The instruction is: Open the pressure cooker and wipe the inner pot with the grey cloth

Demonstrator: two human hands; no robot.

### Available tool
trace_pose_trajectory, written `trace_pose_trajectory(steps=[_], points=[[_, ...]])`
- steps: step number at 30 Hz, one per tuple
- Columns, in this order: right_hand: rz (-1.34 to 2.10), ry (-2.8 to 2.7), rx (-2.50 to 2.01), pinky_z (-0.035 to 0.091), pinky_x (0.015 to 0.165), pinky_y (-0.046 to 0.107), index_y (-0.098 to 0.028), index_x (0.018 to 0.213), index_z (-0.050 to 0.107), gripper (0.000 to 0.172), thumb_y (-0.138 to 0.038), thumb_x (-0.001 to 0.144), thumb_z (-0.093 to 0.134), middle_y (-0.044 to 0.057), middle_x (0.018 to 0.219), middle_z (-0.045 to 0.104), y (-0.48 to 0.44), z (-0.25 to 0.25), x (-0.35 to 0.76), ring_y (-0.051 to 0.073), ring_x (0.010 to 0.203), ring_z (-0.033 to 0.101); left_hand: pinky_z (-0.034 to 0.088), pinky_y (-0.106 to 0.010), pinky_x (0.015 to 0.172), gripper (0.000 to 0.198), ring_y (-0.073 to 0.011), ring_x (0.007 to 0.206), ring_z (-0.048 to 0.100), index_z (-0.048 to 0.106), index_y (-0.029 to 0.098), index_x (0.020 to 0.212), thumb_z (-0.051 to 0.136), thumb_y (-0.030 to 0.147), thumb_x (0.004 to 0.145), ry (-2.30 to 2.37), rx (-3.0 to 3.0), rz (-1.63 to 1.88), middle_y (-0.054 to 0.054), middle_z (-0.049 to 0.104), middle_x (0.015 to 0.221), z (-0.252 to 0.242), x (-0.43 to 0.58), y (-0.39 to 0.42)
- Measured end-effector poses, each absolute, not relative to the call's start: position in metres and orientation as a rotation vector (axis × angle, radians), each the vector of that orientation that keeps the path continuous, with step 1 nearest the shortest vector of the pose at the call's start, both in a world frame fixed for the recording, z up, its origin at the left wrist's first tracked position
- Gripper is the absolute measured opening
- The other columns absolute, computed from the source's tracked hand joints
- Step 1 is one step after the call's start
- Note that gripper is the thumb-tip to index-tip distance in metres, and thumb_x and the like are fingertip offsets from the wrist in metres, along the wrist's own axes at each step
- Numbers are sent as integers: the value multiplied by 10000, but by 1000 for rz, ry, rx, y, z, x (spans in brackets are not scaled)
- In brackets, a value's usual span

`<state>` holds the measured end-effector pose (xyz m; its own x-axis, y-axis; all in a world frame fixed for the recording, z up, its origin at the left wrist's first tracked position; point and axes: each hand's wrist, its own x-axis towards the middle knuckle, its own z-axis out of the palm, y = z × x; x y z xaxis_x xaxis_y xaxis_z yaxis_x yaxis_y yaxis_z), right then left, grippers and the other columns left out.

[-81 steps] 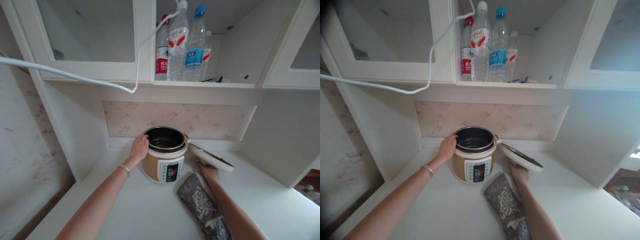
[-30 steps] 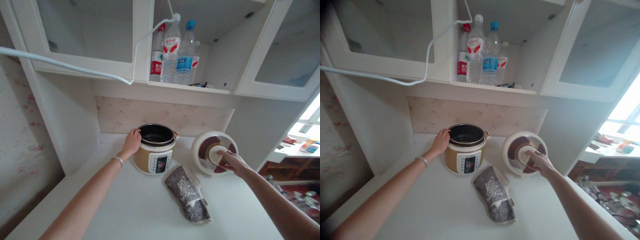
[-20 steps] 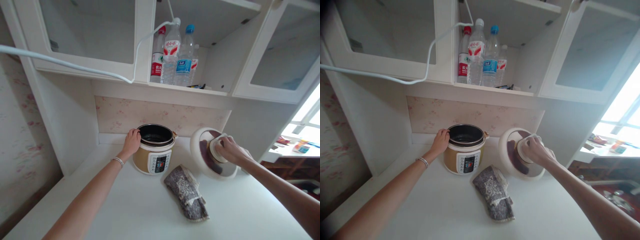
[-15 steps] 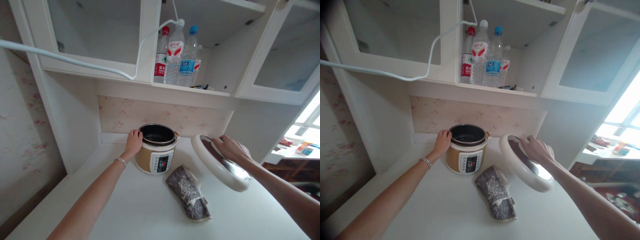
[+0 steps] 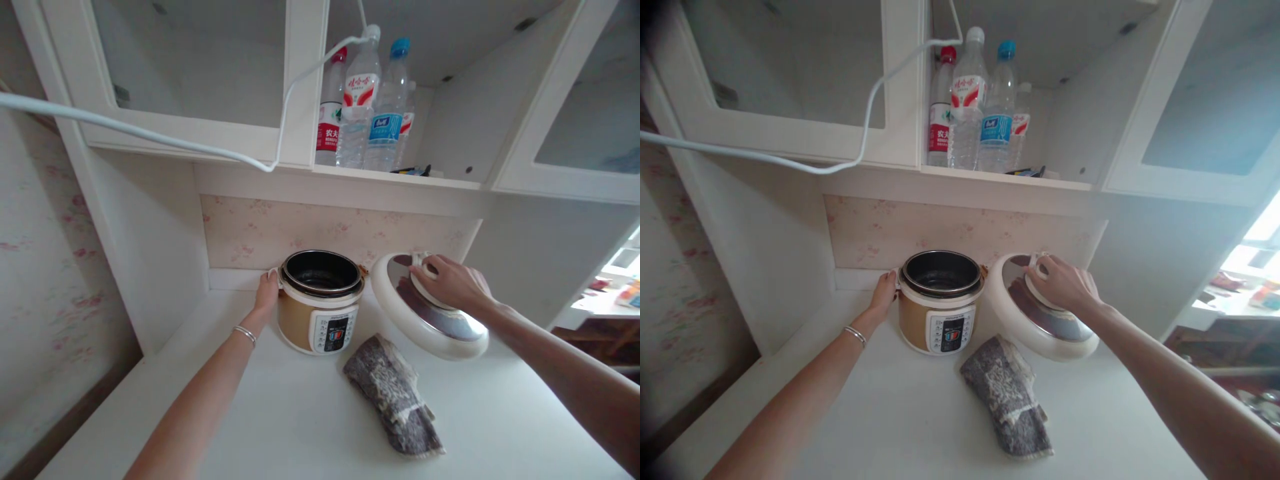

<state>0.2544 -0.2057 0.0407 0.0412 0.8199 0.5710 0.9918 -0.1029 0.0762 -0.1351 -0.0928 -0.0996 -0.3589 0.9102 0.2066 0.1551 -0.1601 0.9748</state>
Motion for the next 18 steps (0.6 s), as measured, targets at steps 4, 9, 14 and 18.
trace_pose_trajectory(steps=[4, 9, 14, 18], points=[[-782, -1854, -1808, 346, 569, 282, -323, 1162, 596, 484, -630, 864, 371, 20, 1058, 684, -199, 53, 236, 206, 749, 630, 490, -322, 724, 291, -210, 869, 622, 579, 181, 951, 396, 389, 864, 1443, 1232, 1602, -88, 671, 907, -98, -133, -87], [-871, -1999, -1552, 326, 569, 265, -270, 917, 666, 407, -562, 894, 383, 12, 985, 687, -185, 67, 216, 175, 763, 627, 500, -332, 736, 262, -206, 830, 628, 599, 176, 903, 444, 379, 843, 1377, 1232, 1600, -78, 674, 863, -93, -140, -77], [-914, -2122, -1353, 330, 587, 260, -235, 920, 672, 425, -523, 912, 360, 35, 930, 680, -162, 80, 187, 153, 731, 608, 508, -346, 749, 288, -204, 801, 633, 607, 168, 903, 462, 408, 837, 1324, 1233, 1564, -80, 676, 864, -94, -143, -68], [-860, -2218, -1279, 355, 648, 265, -219, 958, 669, 460, -527, 926, 329, 60, 959, 673, -138, 83, 159, 173, 786, 609, 512, -350, 756, 317, -197, 799, 635, 609, 160, 935, 463, 426, 842, 1286, 1244, 1545, -82, 679, 889, -93, -145, -67]])
